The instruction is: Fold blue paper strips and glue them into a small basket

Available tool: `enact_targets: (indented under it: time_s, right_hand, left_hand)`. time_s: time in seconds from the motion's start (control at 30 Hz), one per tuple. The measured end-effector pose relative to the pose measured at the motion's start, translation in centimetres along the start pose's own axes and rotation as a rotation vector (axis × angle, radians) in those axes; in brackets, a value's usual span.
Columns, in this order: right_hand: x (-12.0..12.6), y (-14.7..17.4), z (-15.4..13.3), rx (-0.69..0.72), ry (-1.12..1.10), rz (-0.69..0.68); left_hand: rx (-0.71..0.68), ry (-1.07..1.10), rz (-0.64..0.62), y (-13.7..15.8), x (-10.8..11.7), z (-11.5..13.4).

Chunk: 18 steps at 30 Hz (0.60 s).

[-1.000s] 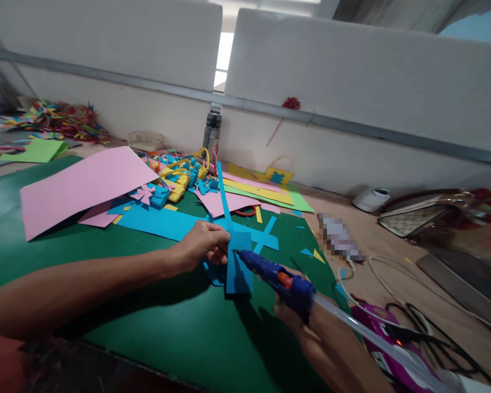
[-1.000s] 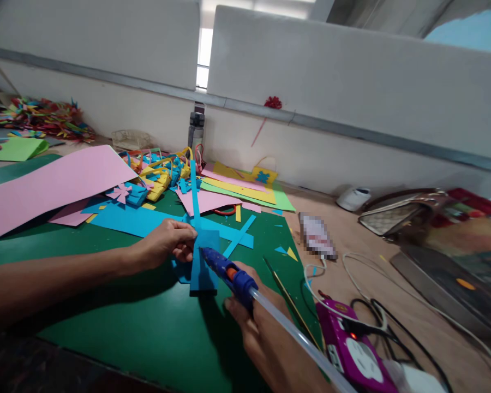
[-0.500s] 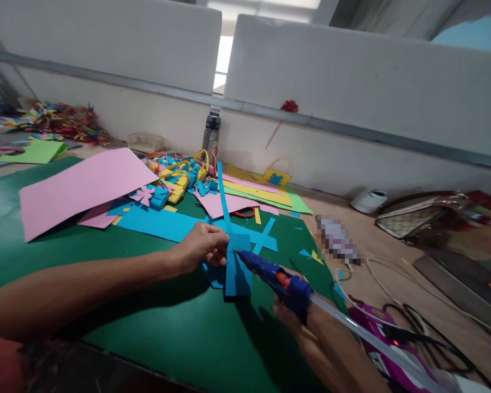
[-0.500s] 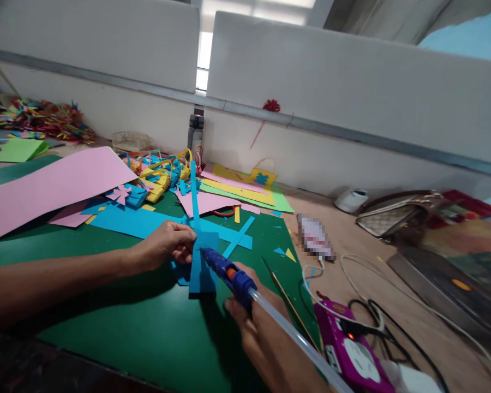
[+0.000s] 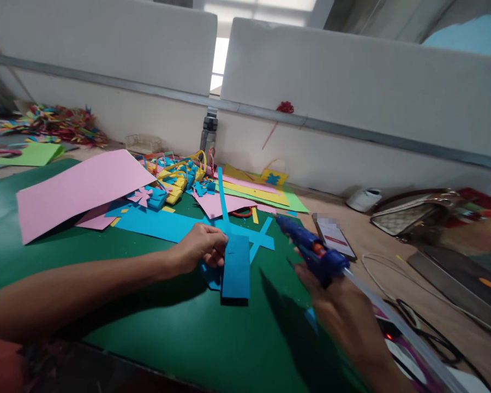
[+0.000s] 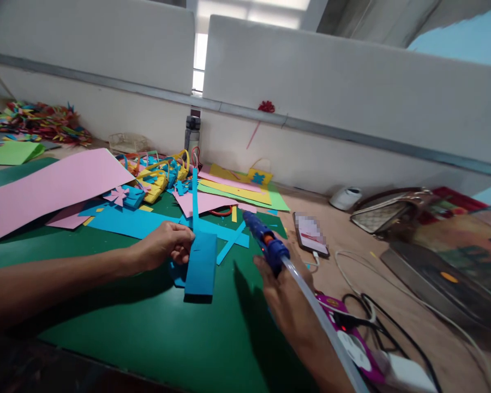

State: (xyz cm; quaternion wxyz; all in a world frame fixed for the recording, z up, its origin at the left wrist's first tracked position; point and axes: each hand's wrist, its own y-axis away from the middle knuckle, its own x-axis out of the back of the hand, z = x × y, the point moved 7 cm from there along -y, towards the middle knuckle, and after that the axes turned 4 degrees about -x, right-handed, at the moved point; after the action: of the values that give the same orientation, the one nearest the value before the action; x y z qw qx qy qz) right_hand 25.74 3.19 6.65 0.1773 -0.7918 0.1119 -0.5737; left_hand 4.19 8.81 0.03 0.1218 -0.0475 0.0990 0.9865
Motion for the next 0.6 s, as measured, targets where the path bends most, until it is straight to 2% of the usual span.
enact_targets:
  time_s: [0.03, 0.1, 0.17, 0.33, 0.47, 0.6]
  right_hand:
    - [0.4, -0.6, 0.0, 0.018, 0.061, 0.068]
    - [0.5, -1.8, -0.1, 0.034, 0.114, 0.113]
    - [-0.2, -2.7, -0.3, 0.050, 0.308, 0.112]
    - [-3.3, -3.6, -0.7, 0.084, 0.730, -0.002]
    - [-5.2, -3.6, -0.7, 0.109, 0.814, -0.124]
    - [-5.5, -3.4, -0.9, 0.130, 0.815, -0.155]
  left_hand:
    - [-0.005, -0.001, -0.006, 0.0, 0.0, 0.0]
    - [-0.018, -0.006, -0.023, -0.1, 0.0, 0.1]
    - [-0.034, -0.017, -0.045, 0.0, -0.1, 0.4]
    - [-0.046, -0.071, -0.114, 0.7, -0.4, 1.0]
    - [-0.052, -0.103, -0.147, 1.1, -0.5, 1.2]
    - [-0.063, -0.109, -0.138, 1.3, -0.3, 1.4]
